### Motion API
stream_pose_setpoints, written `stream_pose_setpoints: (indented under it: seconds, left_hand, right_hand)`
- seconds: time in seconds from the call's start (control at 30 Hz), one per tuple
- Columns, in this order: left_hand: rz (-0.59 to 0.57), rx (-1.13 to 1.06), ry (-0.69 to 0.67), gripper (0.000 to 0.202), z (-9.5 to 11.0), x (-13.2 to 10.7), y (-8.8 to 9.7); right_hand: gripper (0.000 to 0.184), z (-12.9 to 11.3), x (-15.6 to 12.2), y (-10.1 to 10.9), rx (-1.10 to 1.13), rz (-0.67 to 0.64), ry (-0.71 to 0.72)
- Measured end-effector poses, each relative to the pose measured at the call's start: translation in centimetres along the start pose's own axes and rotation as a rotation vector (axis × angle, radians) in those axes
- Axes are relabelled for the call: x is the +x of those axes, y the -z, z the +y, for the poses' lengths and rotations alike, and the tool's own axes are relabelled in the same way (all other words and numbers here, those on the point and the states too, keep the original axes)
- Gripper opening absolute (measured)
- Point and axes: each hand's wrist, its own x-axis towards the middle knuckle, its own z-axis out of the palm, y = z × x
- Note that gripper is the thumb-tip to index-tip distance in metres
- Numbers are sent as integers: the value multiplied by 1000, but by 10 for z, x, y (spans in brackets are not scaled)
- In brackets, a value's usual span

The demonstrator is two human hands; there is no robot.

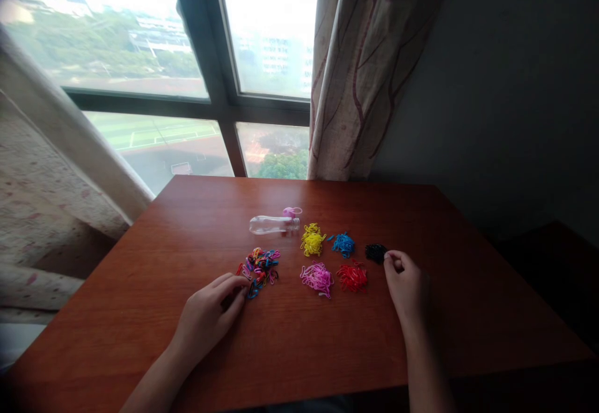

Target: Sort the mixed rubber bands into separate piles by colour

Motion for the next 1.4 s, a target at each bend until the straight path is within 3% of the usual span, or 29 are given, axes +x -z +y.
stream_pose_setpoints:
  seconds: [0.27, 0.5, 0.63, 1.03, 1.4]
  left_hand:
    - [-13, -1, 5, 16, 0, 0, -1]
    - [-43, 34, 10, 8, 4, -3, 2]
    - [-69, 32, 7, 7, 4, -7, 3]
    - [-35, -58, 17, 15, -1, -8, 0]
    - [-17, -381, 190, 25, -3, -3, 11]
  right_hand:
    - [44, -37, -39, 6, 65, 40, 64]
    - [34, -84, -104, -10, 270, -101, 282]
    - [27, -99, -126, -20, 336, -199, 384]
    - [23, -101, -129, -20, 373, -289, 420]
    - [16, -99, -131, -25, 388, -304, 427]
